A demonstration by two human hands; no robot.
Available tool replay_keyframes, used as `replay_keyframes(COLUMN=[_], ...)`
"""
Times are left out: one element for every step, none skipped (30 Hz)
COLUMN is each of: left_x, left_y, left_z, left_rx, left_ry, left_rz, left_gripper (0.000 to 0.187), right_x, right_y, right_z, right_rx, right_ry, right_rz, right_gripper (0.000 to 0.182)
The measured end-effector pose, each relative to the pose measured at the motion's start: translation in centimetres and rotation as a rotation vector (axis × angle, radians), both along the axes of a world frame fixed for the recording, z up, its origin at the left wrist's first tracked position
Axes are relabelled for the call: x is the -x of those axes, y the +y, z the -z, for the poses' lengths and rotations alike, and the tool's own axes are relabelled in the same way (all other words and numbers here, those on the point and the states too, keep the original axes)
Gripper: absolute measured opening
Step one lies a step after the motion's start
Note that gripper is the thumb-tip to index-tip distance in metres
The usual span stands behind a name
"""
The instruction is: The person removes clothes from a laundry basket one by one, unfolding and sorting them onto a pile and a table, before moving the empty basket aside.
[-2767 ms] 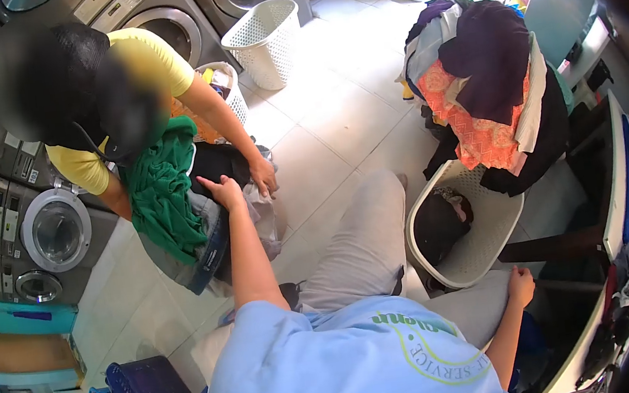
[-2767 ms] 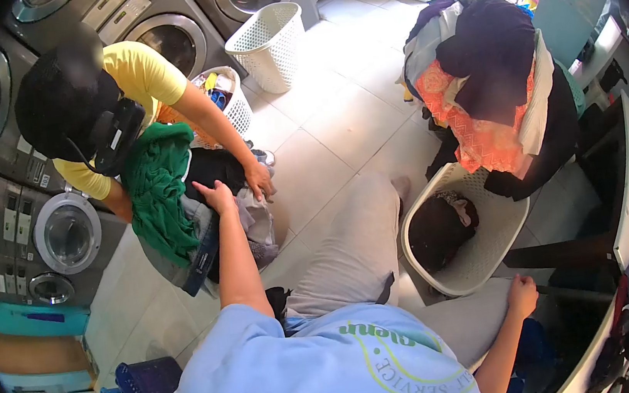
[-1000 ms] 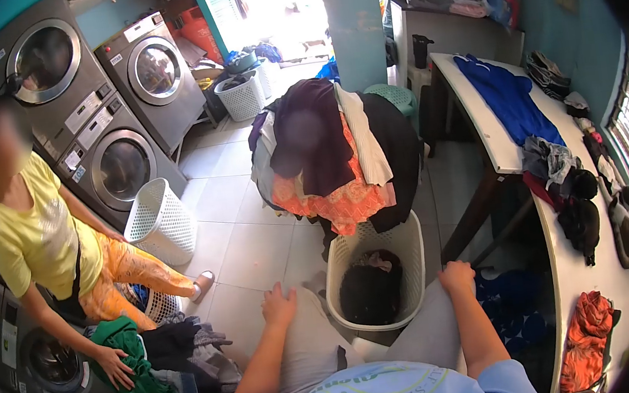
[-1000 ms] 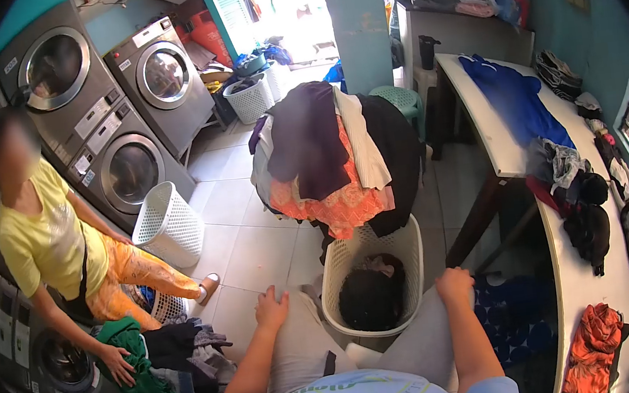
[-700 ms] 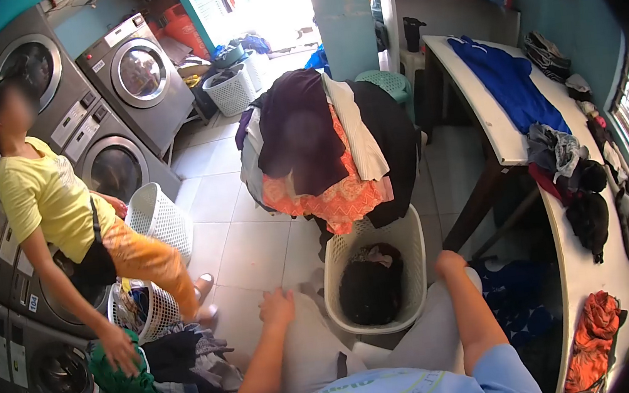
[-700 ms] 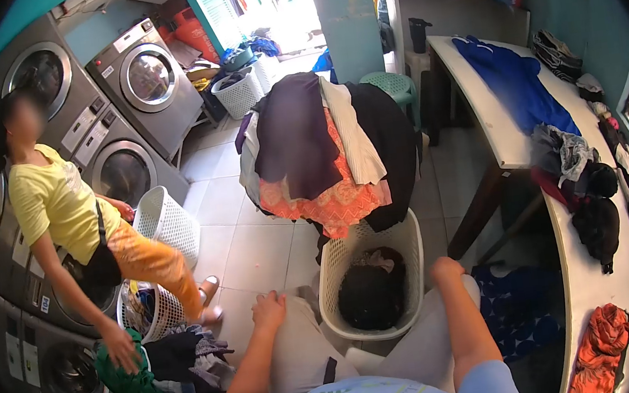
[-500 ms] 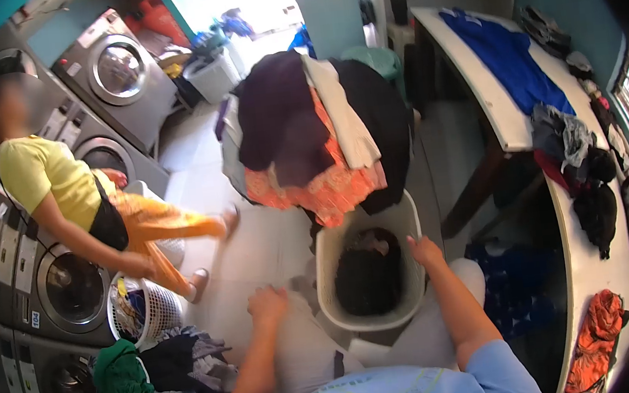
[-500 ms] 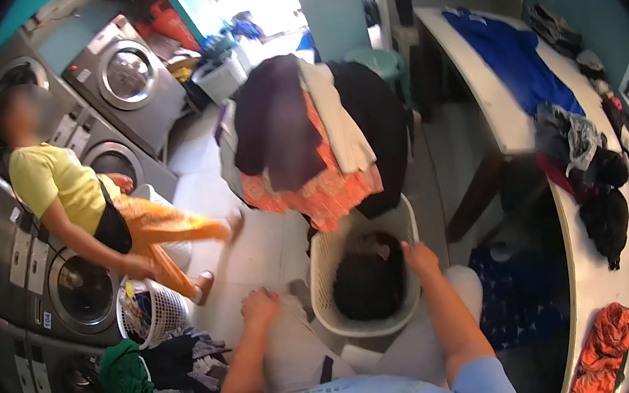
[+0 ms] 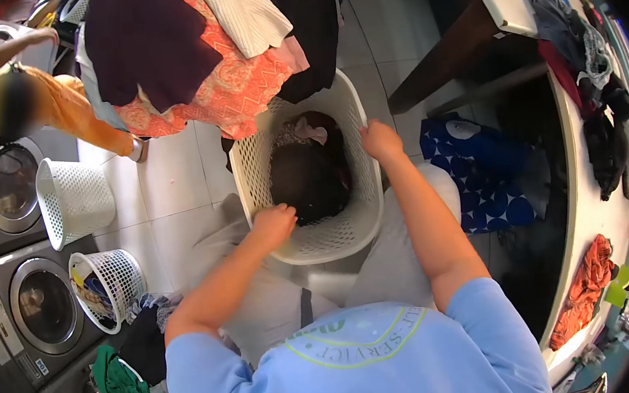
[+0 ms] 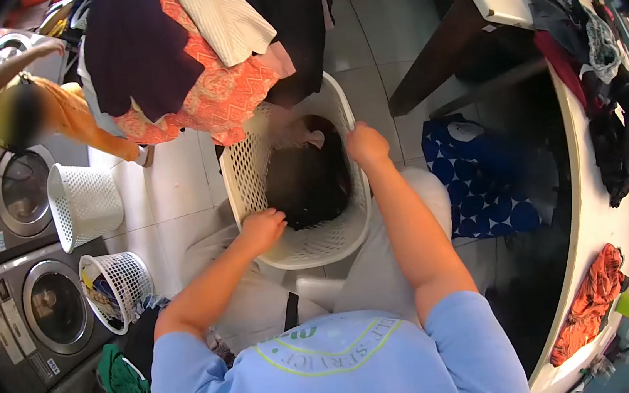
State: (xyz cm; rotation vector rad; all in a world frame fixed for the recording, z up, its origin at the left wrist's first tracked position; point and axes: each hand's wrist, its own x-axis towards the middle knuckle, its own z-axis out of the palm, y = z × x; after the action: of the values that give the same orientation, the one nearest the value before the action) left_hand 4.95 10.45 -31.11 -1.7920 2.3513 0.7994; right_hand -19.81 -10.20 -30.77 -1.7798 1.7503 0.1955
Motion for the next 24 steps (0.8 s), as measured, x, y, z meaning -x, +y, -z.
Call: replay_keyframes(left_x=[0.6,1.0,1.6,2.4,3.3,4.1,4.8,5.4,5.4,5.4,5.5,5.7,6.2,6.9,7.2,7.3,7.4,7.8,7.8,7.1,6.3,5.5,5.0,4.6], left_y=[-0.7,-1.5,-2.3,-3.4,-4.6,-5.3,-6.0,-6.2,-6.3,-6.3,-5.5,-5.0,-5.3,-5.7,-5.9,-6.1,-6.2,-6.3,-7.1,-8.2,-8.7,-8.6,-8.6,-8.2], left_z=[1.7,4.4,6.0,6.4,6.7,7.0,7.5,9.2,11.2,13.5,17.3,19.2,18.7,18.2,17.5,16.4,14.9,13.4,10.2,5.7,2.7,1.6,-0.9,-3.5], left_rx=[-0.011,-0.038,-0.06,-0.062,-0.021,0.0,0.02,-0.193,-0.297,-0.4,-0.497,-0.591,-0.589,-0.593,-0.593,-0.584,-0.497,-0.402,-0.389,-0.568,-0.75,-0.688,-0.622,-0.591], left_ry=[0.006,-0.027,-0.06,-0.057,-0.171,-0.227,-0.282,-0.26,-0.24,-0.226,-0.121,-0.016,-0.012,0.046,0.101,0.096,0.289,0.486,0.487,0.708,0.928,1.039,1.148,1.31], left_rz=[0.001,-0.074,-0.15,-0.153,-0.289,-0.357,-0.426,-0.551,-0.617,-0.683,-0.596,-0.505,-0.507,-0.409,-0.308,-0.305,-0.494,-0.677,-0.666,-0.836,-0.999,-0.998,-0.995,-1.038], left_gripper=[0.016,0.021,0.027,0.027,0.035,0.04,0.044,0.054,0.058,0.063,0.063,0.063,0.063,0.057,0.051,0.051,0.042,0.034,0.034,0.031,0.027,0.026,0.025,0.026], right_x=[-0.7,-1.0,-1.1,-1.3,-1.4,-1.6,-1.6,-1.4,-1.1,-0.6,-0.2,0.0,0.3,0.5,0.7,0.9,1.1,1.2,1.1,1.2,1.3,1.4,1.2,1.3], right_y=[0.0,0.0,-0.2,-0.4,-0.7,-1.0,-1.0,-1.0,-1.0,-1.0,-1.1,-1.3,-1.3,-1.2,-1.1,-1.2,-1.2,-1.1,-1.1,-1.2,-1.4,-1.5,-1.5,-1.4], right_z=[-0.5,-0.9,-1.2,-1.5,-1.7,-1.8,-1.9,-1.8,-1.6,-1.2,-1.0,-1.4,-1.9,-2.4,-2.4,-2.1,-2.1,-2.1,-2.2,-2.5,-2.9,-3.2,-4.2,-5.3], right_rx=[-0.006,-0.01,-0.016,-0.056,-0.092,-0.089,-0.103,-0.117,-0.111,-0.089,-0.07,-0.068,-0.055,-0.041,-0.035,0.006,0.049,0.061,0.098,0.139,0.16,0.037,-0.087,-0.237], right_ry=[0.015,0.029,0.033,0.06,0.086,0.088,0.093,0.099,0.103,0.09,0.079,0.083,0.064,0.042,0.039,-0.024,-0.086,-0.089,-0.129,-0.17,-0.175,-0.264,-0.358,-0.446], right_rz=[0.02,0.04,0.038,0.03,0.022,0.02,0.02,0.02,0.015,-0.044,-0.104,-0.11,-0.099,-0.085,-0.082,-0.062,-0.041,-0.035,-0.034,-0.032,-0.026,0.041,0.101,0.163], right_gripper=[0.039,0.04,0.04,0.041,0.043,0.043,0.042,0.041,0.041,0.041,0.04,0.04,0.038,0.037,0.037,0.035,0.034,0.034,0.034,0.034,0.034,0.037,0.04,0.05])
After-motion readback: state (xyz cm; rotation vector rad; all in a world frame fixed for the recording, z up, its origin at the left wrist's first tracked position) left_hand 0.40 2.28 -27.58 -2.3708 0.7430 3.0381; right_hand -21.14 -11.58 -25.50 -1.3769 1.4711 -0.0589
